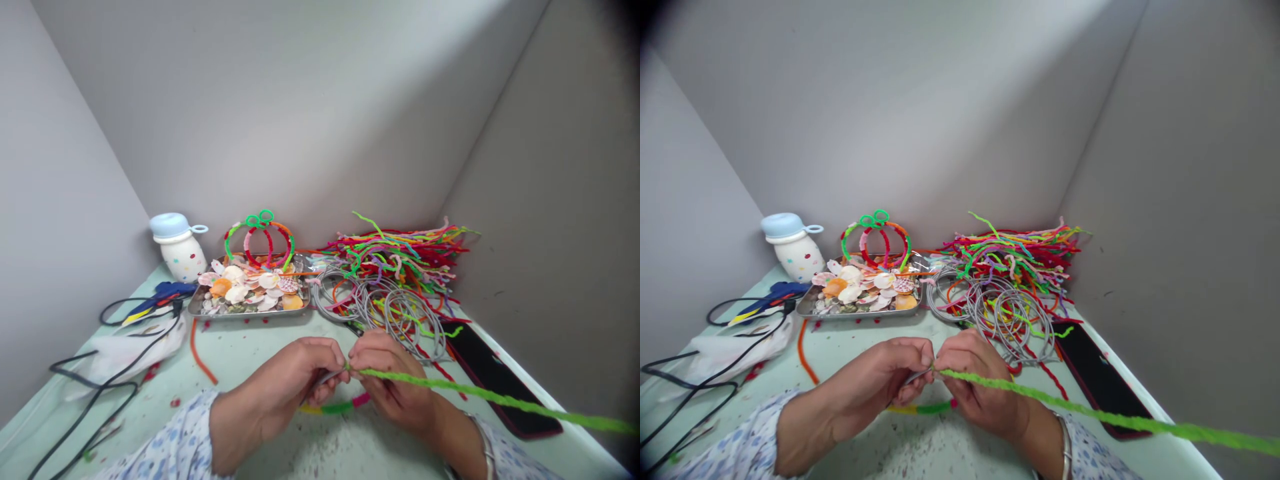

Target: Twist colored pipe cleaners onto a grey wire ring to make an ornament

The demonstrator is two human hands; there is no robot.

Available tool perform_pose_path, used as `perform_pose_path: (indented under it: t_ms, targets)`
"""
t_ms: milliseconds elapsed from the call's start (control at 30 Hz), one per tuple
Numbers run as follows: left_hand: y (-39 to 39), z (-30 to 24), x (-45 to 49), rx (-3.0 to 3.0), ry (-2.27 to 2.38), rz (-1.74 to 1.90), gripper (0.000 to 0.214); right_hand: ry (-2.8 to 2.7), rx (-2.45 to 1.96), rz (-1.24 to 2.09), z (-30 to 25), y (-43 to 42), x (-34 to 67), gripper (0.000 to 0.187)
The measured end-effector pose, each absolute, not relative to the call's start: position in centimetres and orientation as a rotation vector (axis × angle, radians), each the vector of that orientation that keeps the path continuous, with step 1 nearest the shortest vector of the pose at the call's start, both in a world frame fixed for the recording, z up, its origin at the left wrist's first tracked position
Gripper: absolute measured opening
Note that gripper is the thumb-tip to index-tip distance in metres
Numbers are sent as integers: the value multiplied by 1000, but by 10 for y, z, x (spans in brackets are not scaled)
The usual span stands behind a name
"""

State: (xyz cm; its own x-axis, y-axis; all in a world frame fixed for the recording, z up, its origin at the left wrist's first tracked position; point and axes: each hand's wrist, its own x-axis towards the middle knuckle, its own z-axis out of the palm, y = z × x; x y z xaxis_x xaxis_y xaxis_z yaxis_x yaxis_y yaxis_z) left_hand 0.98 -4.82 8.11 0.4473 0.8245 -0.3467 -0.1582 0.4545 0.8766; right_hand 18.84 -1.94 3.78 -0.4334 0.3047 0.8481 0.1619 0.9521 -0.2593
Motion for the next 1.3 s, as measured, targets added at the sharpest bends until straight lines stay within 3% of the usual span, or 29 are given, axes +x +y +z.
perform_pose_path:
  t_ms: [367, 1300]
  targets:
    - [-49, 77, 8, 1022, 912, 756, 7, -2043, -322, 162, 36, -19, 189, 17]
    - [-51, 82, 7, 710, 766, 642, 4, -1997, -246, 168, 45, -20, 189, 13]
